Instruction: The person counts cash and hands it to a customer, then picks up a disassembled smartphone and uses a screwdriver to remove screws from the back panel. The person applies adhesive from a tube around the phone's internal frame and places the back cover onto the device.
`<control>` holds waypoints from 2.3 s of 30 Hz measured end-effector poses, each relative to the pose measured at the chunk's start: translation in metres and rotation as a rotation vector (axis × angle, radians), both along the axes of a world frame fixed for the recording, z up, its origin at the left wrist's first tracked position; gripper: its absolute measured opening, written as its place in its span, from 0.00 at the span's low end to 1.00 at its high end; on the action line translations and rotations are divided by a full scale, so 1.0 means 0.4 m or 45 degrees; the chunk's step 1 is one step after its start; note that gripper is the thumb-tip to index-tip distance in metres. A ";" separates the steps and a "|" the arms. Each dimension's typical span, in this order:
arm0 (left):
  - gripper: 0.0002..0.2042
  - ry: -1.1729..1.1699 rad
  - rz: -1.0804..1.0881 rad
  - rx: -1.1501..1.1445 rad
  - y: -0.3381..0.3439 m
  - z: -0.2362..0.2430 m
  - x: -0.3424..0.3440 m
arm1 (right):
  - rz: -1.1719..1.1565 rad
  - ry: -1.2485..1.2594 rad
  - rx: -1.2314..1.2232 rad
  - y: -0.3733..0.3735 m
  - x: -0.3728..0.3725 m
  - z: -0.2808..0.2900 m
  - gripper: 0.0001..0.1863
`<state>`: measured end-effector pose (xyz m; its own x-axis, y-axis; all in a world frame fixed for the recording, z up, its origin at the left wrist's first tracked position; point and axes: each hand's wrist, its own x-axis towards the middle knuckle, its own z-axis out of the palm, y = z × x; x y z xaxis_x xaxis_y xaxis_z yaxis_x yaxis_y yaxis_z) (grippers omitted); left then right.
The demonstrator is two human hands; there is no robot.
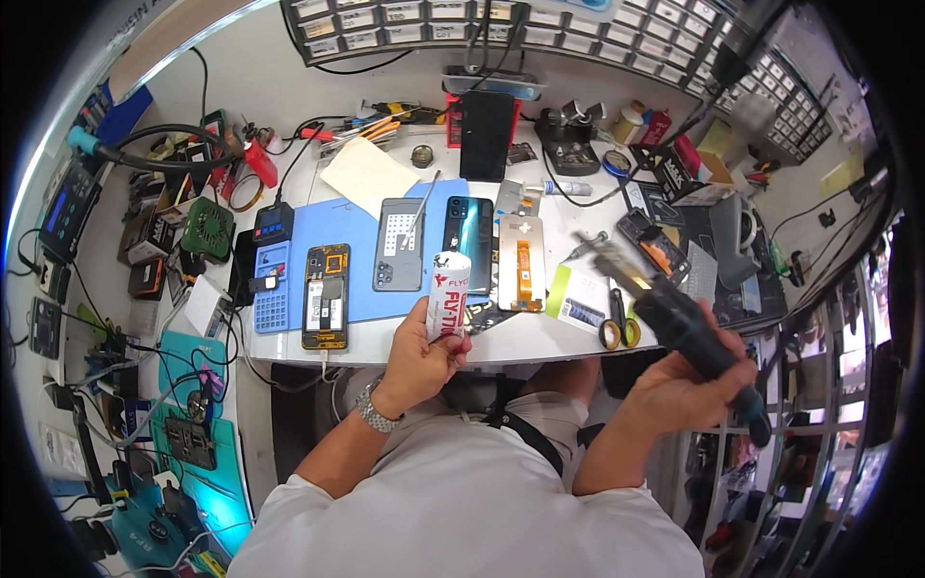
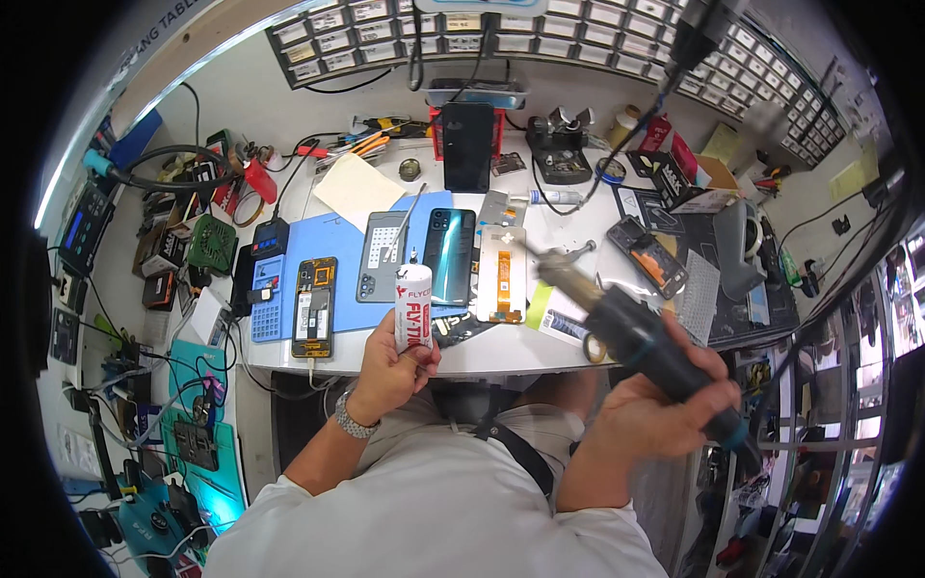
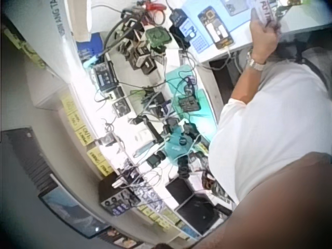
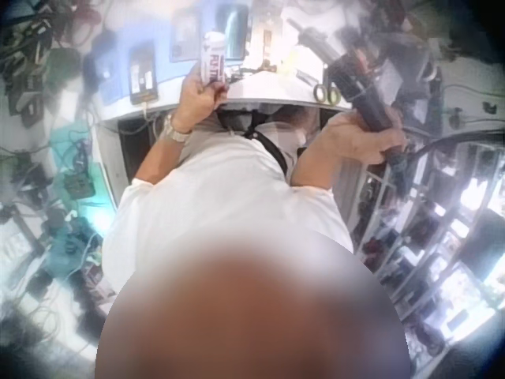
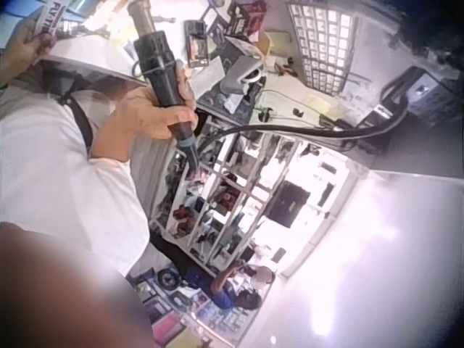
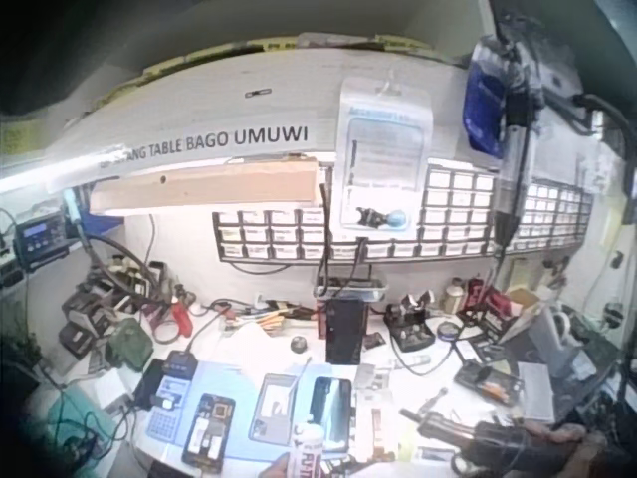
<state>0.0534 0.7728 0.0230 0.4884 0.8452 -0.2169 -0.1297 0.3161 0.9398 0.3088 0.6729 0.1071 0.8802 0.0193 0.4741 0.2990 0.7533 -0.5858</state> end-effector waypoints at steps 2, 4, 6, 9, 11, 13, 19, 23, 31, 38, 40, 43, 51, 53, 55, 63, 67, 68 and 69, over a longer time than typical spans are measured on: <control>0.20 0.017 -0.021 0.049 -0.006 0.002 0.009 | 0.160 -0.087 -0.107 0.025 -0.026 -0.010 0.18; 0.20 0.077 -0.025 0.070 -0.013 -0.001 0.013 | 0.280 -0.004 -0.104 0.050 -0.044 -0.014 0.16; 0.19 0.067 -0.038 0.149 -0.017 -0.012 0.008 | 0.382 0.057 -0.118 0.071 -0.056 -0.018 0.15; 0.20 0.147 0.031 0.211 -0.029 -0.044 -0.010 | 0.431 0.086 -0.110 0.078 -0.063 -0.025 0.12; 0.19 0.060 0.013 0.228 -0.030 -0.071 -0.014 | 0.398 0.085 -0.172 0.071 -0.070 -0.030 0.10; 0.18 0.168 0.040 0.185 -0.021 -0.086 -0.013 | 0.436 0.116 -0.173 0.064 -0.076 -0.026 0.07; 0.30 0.147 -0.110 0.204 -0.016 -0.069 0.033 | 0.441 0.029 -0.037 0.024 -0.051 0.013 0.10; 0.31 0.052 -0.072 0.130 -0.018 -0.069 0.052 | 0.450 0.079 -0.007 0.008 -0.032 0.004 0.09; 0.29 0.117 0.026 0.302 0.011 -0.089 0.108 | 0.357 0.230 -0.436 -0.047 0.000 0.016 0.09; 0.22 0.074 -0.119 0.393 -0.020 -0.071 0.054 | 0.259 0.134 -0.082 0.007 -0.019 0.014 0.10; 0.24 0.093 -0.113 0.322 -0.020 -0.052 0.055 | 0.292 0.091 -0.123 0.028 -0.029 0.017 0.10; 0.26 0.110 -0.077 0.363 -0.021 -0.035 0.053 | 0.341 0.053 -0.140 0.054 -0.032 0.010 0.11; 0.25 0.139 -0.087 0.332 -0.015 -0.042 0.035 | 0.379 -0.041 -0.143 0.074 -0.035 -0.020 0.10; 0.19 0.159 -0.053 0.292 -0.014 -0.037 0.036 | 0.381 -0.031 -0.149 0.074 -0.038 -0.017 0.10; 0.19 0.155 -0.061 0.311 -0.013 -0.035 0.037 | 0.377 -0.024 -0.154 0.074 -0.040 -0.015 0.10; 0.24 0.172 -0.098 0.359 -0.012 -0.052 0.037 | 0.360 -0.076 -0.181 0.076 -0.037 -0.021 0.09; 0.23 0.175 -0.100 0.365 -0.011 -0.051 0.037 | 0.360 -0.085 -0.190 0.077 -0.038 -0.021 0.10; 0.23 0.209 -0.097 0.321 -0.011 -0.050 0.038 | 0.379 -0.067 -0.174 0.077 -0.038 -0.021 0.10; 0.23 0.174 -0.096 0.362 -0.012 -0.048 0.039 | 0.363 -0.089 -0.186 0.077 -0.038 -0.021 0.10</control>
<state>0.0689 0.7681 0.0038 0.5346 0.8439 -0.0455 0.0174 0.0428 0.9989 0.2938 0.7038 0.0989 0.7950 0.3323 0.5074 0.1315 0.7222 -0.6791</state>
